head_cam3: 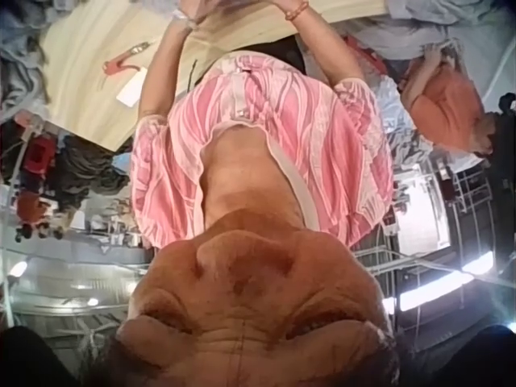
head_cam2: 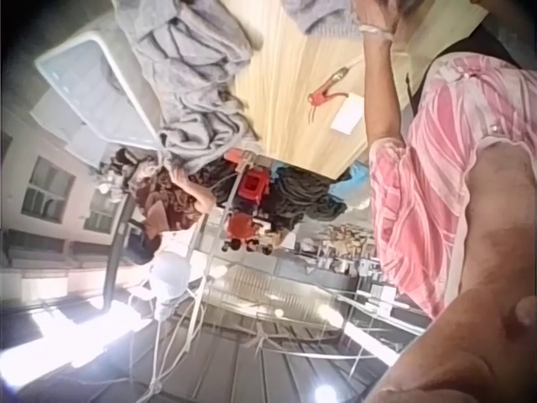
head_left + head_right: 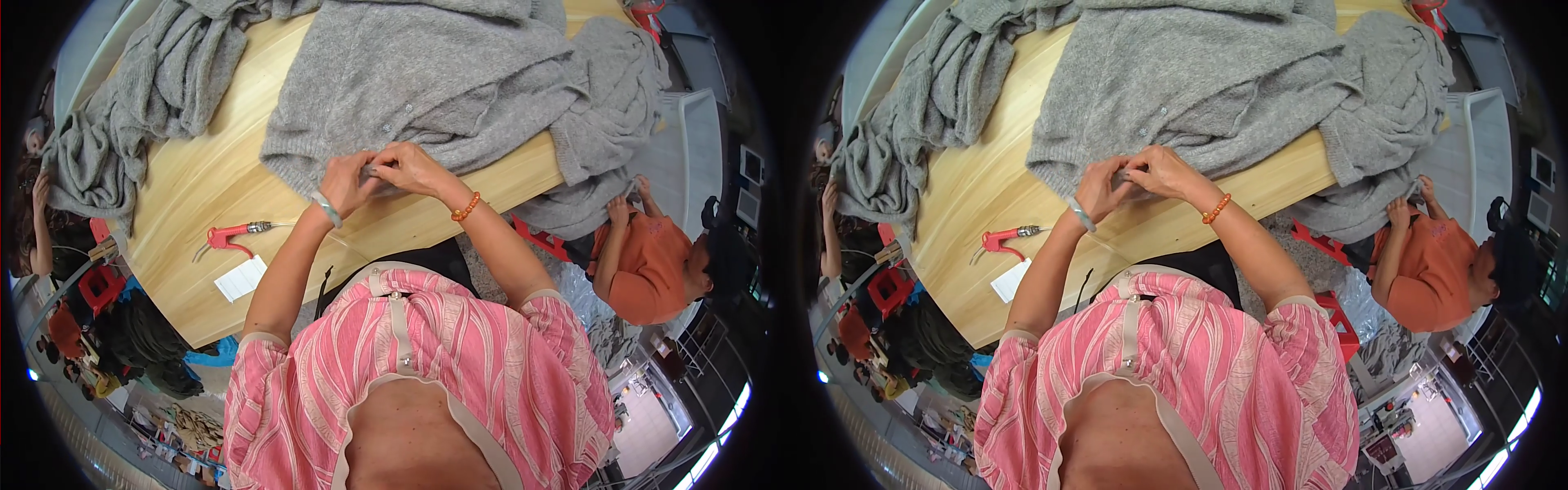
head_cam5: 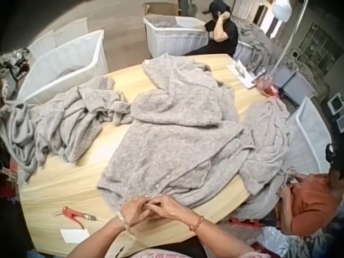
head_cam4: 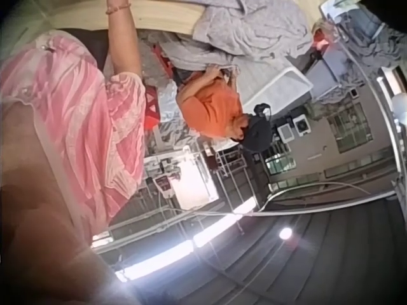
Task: Trimming loose threads and inspecting fabric pieces in a factory setting.
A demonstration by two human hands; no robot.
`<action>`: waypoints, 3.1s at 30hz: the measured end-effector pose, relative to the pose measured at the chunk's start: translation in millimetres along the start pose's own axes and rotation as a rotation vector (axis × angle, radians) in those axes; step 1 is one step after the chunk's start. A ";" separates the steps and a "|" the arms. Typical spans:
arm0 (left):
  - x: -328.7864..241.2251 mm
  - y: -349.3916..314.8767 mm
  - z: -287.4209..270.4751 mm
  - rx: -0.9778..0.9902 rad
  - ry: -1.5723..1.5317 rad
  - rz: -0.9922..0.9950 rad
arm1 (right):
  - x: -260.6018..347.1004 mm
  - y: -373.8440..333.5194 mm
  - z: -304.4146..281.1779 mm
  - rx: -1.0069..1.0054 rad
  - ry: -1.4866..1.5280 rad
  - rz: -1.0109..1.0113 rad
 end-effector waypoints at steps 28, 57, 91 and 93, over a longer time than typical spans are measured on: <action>22.6 15.5 17.8 0.040 0.136 -0.248 | -8.2 -4.5 33.2 -0.175 -0.251 -0.067; 28.6 10.3 -0.8 0.407 -0.877 -0.738 | -9.8 -3.8 24.1 -0.291 -0.199 -0.056; -9.5 19.5 -18.0 -0.054 0.166 0.180 | -19.5 -14.3 -10.7 -0.064 -0.242 -0.025; -27.7 19.9 0.7 -0.030 0.073 0.140 | -14.4 -14.8 -9.0 -0.103 -0.207 -0.074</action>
Point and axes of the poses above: each hand's wrist, its own y-axis towards the middle knuckle, its own z-axis out of the palm, x = y × z, the point moved 1 cm from there along y, towards the middle knuckle, and after that the axes turned 5 degrees about -z, right-handed, at the moved point
